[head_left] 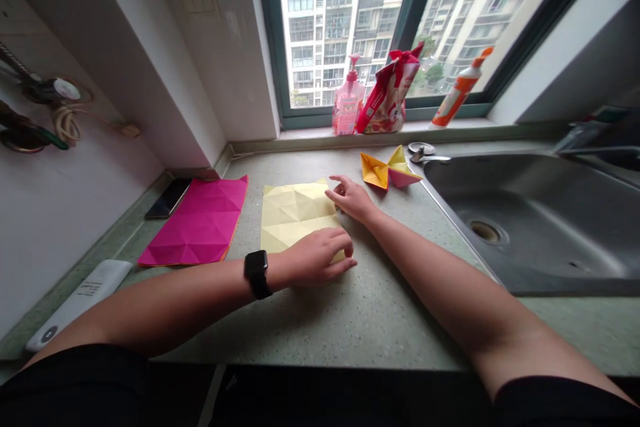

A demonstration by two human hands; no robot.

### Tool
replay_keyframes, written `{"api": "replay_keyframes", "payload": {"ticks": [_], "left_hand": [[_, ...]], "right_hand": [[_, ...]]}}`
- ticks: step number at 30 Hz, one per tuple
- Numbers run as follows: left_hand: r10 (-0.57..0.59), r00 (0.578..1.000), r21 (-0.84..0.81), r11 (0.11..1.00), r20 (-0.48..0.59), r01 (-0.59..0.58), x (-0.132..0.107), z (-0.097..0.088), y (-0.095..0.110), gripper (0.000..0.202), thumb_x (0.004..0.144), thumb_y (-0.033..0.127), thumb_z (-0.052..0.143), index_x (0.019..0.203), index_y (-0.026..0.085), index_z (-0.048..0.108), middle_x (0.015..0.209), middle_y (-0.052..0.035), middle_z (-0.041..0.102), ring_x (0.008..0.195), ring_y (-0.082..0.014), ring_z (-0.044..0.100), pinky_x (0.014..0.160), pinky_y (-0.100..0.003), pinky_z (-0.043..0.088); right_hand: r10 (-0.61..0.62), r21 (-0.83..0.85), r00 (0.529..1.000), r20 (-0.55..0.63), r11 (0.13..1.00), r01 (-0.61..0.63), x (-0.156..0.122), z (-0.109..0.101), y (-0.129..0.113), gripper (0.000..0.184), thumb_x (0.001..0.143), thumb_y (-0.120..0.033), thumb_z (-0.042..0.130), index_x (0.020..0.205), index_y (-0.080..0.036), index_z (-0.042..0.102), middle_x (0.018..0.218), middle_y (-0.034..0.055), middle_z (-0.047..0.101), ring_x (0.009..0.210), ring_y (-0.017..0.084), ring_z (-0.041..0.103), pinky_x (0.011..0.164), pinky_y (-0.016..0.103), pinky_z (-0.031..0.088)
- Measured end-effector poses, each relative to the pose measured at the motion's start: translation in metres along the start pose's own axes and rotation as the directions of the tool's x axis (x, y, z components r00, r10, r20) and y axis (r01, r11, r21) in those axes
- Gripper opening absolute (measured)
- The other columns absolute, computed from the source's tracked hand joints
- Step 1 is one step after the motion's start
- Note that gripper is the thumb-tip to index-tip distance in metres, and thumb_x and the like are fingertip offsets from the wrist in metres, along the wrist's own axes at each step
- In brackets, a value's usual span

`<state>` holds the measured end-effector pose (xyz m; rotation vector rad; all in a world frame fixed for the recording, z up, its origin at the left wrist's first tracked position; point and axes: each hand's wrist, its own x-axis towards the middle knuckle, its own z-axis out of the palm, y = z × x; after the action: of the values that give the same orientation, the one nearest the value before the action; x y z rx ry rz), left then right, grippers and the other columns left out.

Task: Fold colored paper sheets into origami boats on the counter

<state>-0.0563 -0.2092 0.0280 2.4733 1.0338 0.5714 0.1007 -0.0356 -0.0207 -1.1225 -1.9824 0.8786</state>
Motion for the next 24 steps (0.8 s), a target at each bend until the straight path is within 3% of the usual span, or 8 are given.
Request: {"api": "replay_keyframes", "payload": {"ticks": [2,5,8,12,14,17,20,24], "left_hand": [[0.054,0.997,-0.022,0.998,0.047,-0.053,-0.001,-0.003,-0.009,0.022,0.111,0.040,0.056,0.112,0.020,0.065,0.117,-0.0108,0.072,0.108,-0.0242,0.069,0.100,-0.037,0.058],[0.140,0.987,0.026,0.990,0.081,-0.142,-0.008,-0.009,-0.031,0.032,0.110,0.042,0.059,0.133,0.020,0.065,0.141,-0.0157,0.068,0.130,-0.0292,0.065,0.116,-0.044,0.052],[0.201,0.974,0.067,0.976,0.104,-0.209,-0.018,-0.010,-0.051,0.040,0.111,0.039,0.059,0.147,0.020,0.062,0.155,-0.0167,0.062,0.143,-0.0306,0.059,0.125,-0.049,0.046],[0.227,0.962,0.124,0.961,0.150,-0.246,-0.029,-0.003,-0.060,0.043,0.111,0.039,0.058,0.151,0.023,0.063,0.164,-0.0138,0.058,0.154,-0.0332,0.051,0.133,-0.056,0.036],[0.218,0.961,0.137,0.961,0.171,-0.242,-0.031,-0.001,-0.059,0.045,0.111,0.041,0.058,0.153,0.024,0.063,0.166,-0.0125,0.055,0.156,-0.0349,0.048,0.134,-0.058,0.032],[0.221,0.959,0.130,0.961,0.178,-0.245,-0.029,0.002,-0.058,0.048,0.111,0.044,0.058,0.155,0.024,0.062,0.167,-0.0139,0.055,0.157,-0.0370,0.047,0.134,-0.060,0.031],[0.270,0.948,0.103,0.952,0.170,-0.290,-0.027,0.004,-0.056,0.046,0.112,0.040,0.055,0.152,0.018,0.064,0.158,-0.0170,0.062,0.150,-0.0345,0.054,0.131,-0.053,0.038],[0.343,0.918,0.077,0.928,0.197,-0.364,-0.028,0.005,-0.052,0.043,0.114,0.035,0.050,0.150,0.017,0.065,0.154,-0.0152,0.065,0.148,-0.0312,0.055,0.131,-0.048,0.038]], "right_hand": [[-0.080,-0.181,0.997,-0.013,0.981,0.076,0.000,-0.003,0.000,0.049,0.091,-0.026,0.072,0.140,-0.022,0.066,0.085,0.0007,0.078,0.077,0.021,0.072,0.075,0.030,0.055],[-0.112,-0.378,0.994,-0.015,0.921,0.098,-0.001,-0.006,0.002,0.053,0.089,-0.019,0.067,0.142,-0.021,0.067,0.084,0.0008,0.078,0.079,0.023,0.072,0.077,0.032,0.053],[-0.105,-0.527,0.994,-0.009,0.846,0.084,-0.003,-0.010,0.002,0.049,0.089,-0.020,0.065,0.138,-0.024,0.070,0.089,0.0021,0.081,0.084,0.025,0.073,0.079,0.033,0.052],[-0.118,-0.628,0.992,-0.045,0.776,0.064,-0.007,-0.015,-0.003,0.040,0.097,-0.029,0.062,0.134,-0.024,0.074,0.101,0.0079,0.083,0.090,0.028,0.073,0.083,0.036,0.053],[-0.167,-0.615,0.985,-0.029,0.780,0.115,-0.009,-0.015,-0.006,0.040,0.100,-0.031,0.060,0.136,-0.021,0.074,0.106,0.0110,0.082,0.094,0.030,0.073,0.088,0.039,0.054],[-0.280,-0.512,0.952,0.127,0.803,0.305,-0.012,-0.008,-0.011,0.036,0.104,-0.031,0.058,0.134,-0.023,0.076,0.118,0.0121,0.079,0.109,0.031,0.072,0.100,0.043,0.056],[-0.383,-0.300,0.868,0.318,0.828,0.475,-0.015,0.007,-0.017,0.033,0.108,-0.035,0.056,0.131,-0.027,0.078,0.131,0.0102,0.077,0.122,0.027,0.070,0.110,0.045,0.055],[-0.430,-0.082,0.731,0.529,0.832,0.549,-0.018,0.023,-0.025,0.040,0.114,-0.040,0.049,0.142,-0.026,0.074,0.151,0.0095,0.070,0.146,0.025,0.059,0.125,0.047,0.046]]}}
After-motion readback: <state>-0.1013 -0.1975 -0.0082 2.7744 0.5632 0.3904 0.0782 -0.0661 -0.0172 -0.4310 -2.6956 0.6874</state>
